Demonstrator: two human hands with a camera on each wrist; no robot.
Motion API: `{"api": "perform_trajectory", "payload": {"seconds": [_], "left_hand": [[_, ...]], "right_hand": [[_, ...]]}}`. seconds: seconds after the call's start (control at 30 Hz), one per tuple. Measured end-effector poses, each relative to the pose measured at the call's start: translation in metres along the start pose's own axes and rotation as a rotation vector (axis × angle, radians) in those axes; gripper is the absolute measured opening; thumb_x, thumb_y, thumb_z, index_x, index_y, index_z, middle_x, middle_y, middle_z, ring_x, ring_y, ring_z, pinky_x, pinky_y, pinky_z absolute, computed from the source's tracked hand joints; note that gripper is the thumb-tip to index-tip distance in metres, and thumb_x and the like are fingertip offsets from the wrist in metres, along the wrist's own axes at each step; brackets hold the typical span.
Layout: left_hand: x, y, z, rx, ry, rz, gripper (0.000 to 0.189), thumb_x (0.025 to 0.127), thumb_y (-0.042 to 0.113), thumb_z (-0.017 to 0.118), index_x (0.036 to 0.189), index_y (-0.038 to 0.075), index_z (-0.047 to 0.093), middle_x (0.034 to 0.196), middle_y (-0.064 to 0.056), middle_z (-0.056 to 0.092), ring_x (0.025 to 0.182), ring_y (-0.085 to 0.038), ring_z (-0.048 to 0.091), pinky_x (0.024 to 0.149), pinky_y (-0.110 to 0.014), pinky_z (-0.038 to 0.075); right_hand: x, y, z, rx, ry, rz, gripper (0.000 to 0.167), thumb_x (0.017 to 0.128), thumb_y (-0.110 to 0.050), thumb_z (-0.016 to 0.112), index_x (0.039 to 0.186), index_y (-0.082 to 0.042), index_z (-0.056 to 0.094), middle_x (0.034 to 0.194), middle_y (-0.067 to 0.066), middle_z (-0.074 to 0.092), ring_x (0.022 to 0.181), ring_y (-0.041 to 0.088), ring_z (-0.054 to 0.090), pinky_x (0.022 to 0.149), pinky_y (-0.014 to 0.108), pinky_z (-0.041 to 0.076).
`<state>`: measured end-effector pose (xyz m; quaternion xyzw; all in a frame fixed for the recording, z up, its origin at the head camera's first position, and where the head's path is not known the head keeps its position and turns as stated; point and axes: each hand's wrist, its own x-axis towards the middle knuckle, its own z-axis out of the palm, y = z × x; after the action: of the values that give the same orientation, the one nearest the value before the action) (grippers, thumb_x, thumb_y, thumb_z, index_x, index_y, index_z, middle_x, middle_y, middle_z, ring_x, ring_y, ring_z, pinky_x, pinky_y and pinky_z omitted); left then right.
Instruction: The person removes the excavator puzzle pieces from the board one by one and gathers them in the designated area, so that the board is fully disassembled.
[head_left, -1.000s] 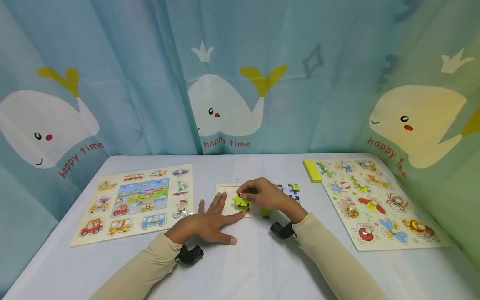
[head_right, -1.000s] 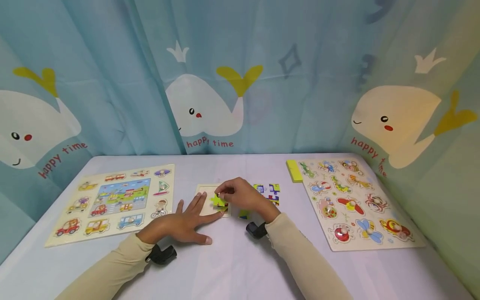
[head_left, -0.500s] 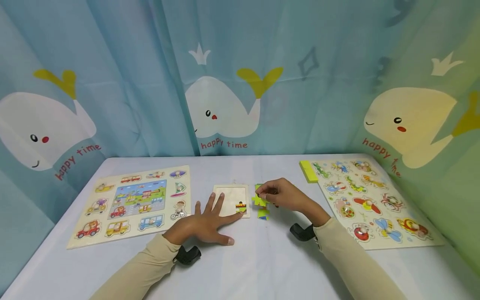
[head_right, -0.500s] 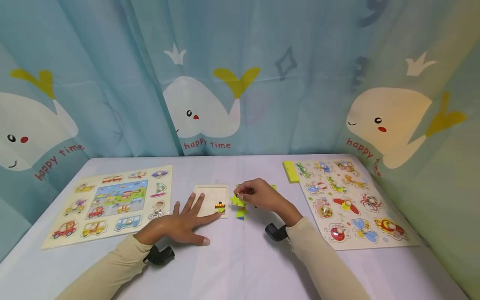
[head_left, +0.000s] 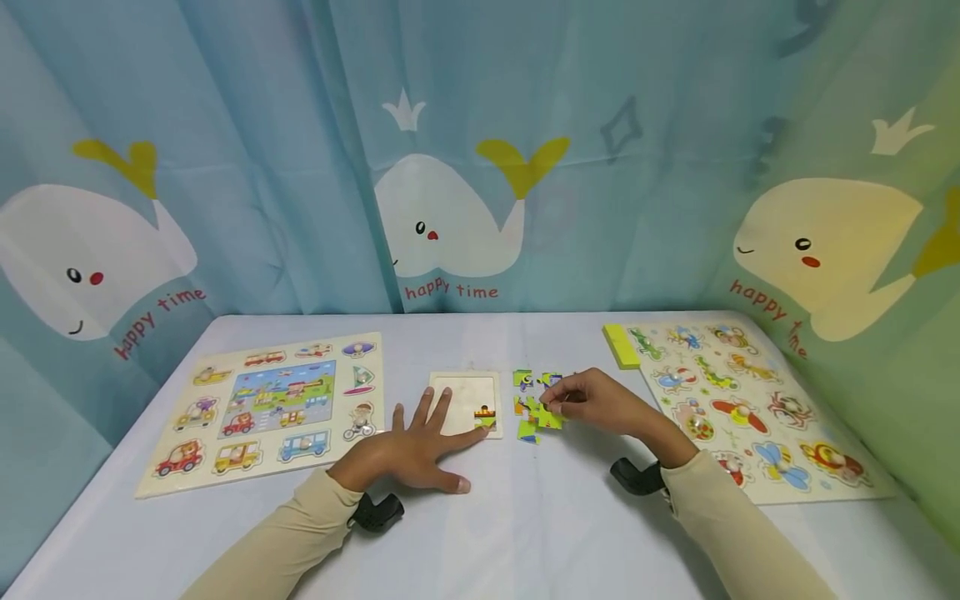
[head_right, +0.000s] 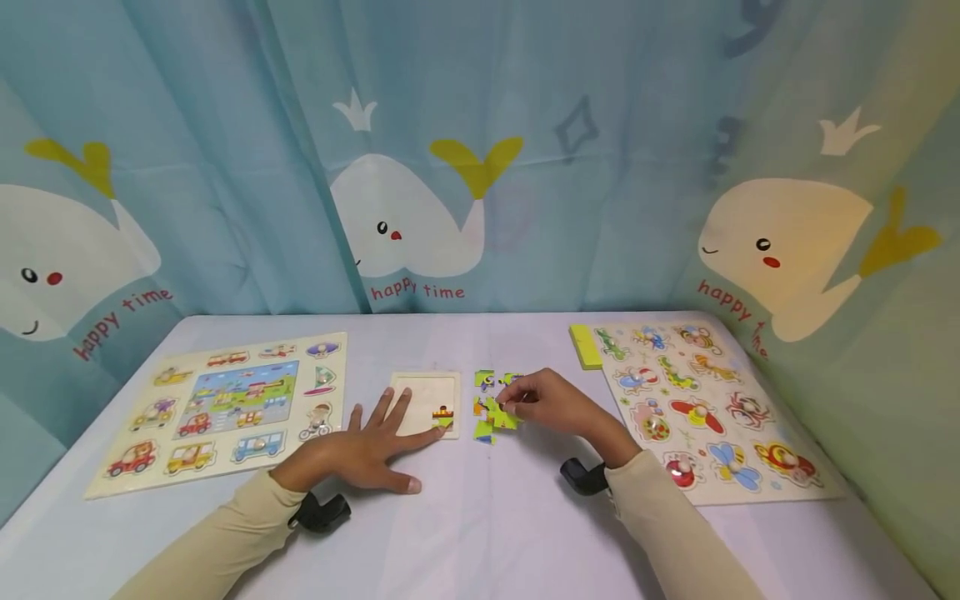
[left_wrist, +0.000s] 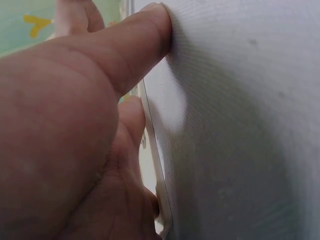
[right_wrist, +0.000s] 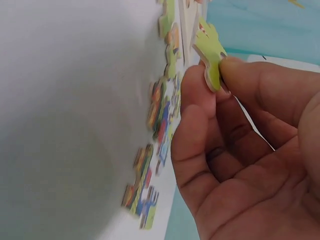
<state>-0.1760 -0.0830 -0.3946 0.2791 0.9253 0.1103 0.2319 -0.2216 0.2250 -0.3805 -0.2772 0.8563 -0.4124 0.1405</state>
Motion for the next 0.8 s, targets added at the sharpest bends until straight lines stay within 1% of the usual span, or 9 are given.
{"api": "perform_trajectory", "payload": {"seconds": [0.1,0.33,0.57,0.77,0.8], "left_hand": [[0.000,0.001,-0.001,-0.006,0.004,0.008,0.073,0.089,0.061,0.058,0.153,0.042,0.028,0.160,-0.017,-0.013,0.142,-0.038,-0.021,0.105,-0.069,-0.004],[-0.001,0.002,-0.001,-0.012,-0.003,0.006,0.073,0.089,0.060,0.058,0.153,0.042,0.027,0.160,-0.016,-0.014,0.142,-0.037,-0.021,0.105,-0.069,-0.004],[-0.002,-0.001,0.001,-0.009,0.001,-0.007,0.073,0.089,0.061,0.059,0.153,0.042,0.027,0.160,-0.016,-0.014,0.142,-0.037,-0.022,0.105,-0.069,-0.005],[-0.001,-0.002,0.001,-0.015,0.005,0.011,0.074,0.089,0.060,0.058,0.153,0.042,0.027,0.160,-0.017,-0.015,0.142,-0.037,-0.021,0.104,-0.070,-0.005],[-0.001,-0.002,0.001,-0.017,0.007,0.012,0.074,0.089,0.060,0.059,0.153,0.041,0.027,0.160,-0.017,-0.015,0.142,-0.037,-0.021,0.104,-0.070,-0.005]], "right_hand": [[-0.005,0.003,-0.003,-0.003,-0.014,0.015,0.016,0.092,-0.001,0.063,0.105,0.001,0.072,0.102,0.008,0.070,0.089,0.019,0.060,0.072,0.026,0.049],[-0.011,0.006,-0.006,0.066,-0.078,0.044,0.015,0.091,0.002,0.061,0.104,0.005,0.070,0.100,0.009,0.070,0.087,0.018,0.061,0.072,0.025,0.049],[-0.010,0.009,-0.008,0.071,-0.100,0.020,0.013,0.092,0.001,0.063,0.102,0.004,0.070,0.101,0.010,0.070,0.086,0.016,0.061,0.071,0.025,0.049],[-0.011,0.013,-0.011,0.109,-0.114,0.079,0.015,0.093,-0.002,0.063,0.104,0.002,0.070,0.100,0.009,0.069,0.082,0.017,0.061,0.069,0.029,0.051],[-0.011,0.013,-0.010,0.115,-0.118,0.077,0.015,0.093,-0.002,0.063,0.105,0.002,0.070,0.100,0.010,0.069,0.083,0.017,0.061,0.070,0.029,0.052]]}}
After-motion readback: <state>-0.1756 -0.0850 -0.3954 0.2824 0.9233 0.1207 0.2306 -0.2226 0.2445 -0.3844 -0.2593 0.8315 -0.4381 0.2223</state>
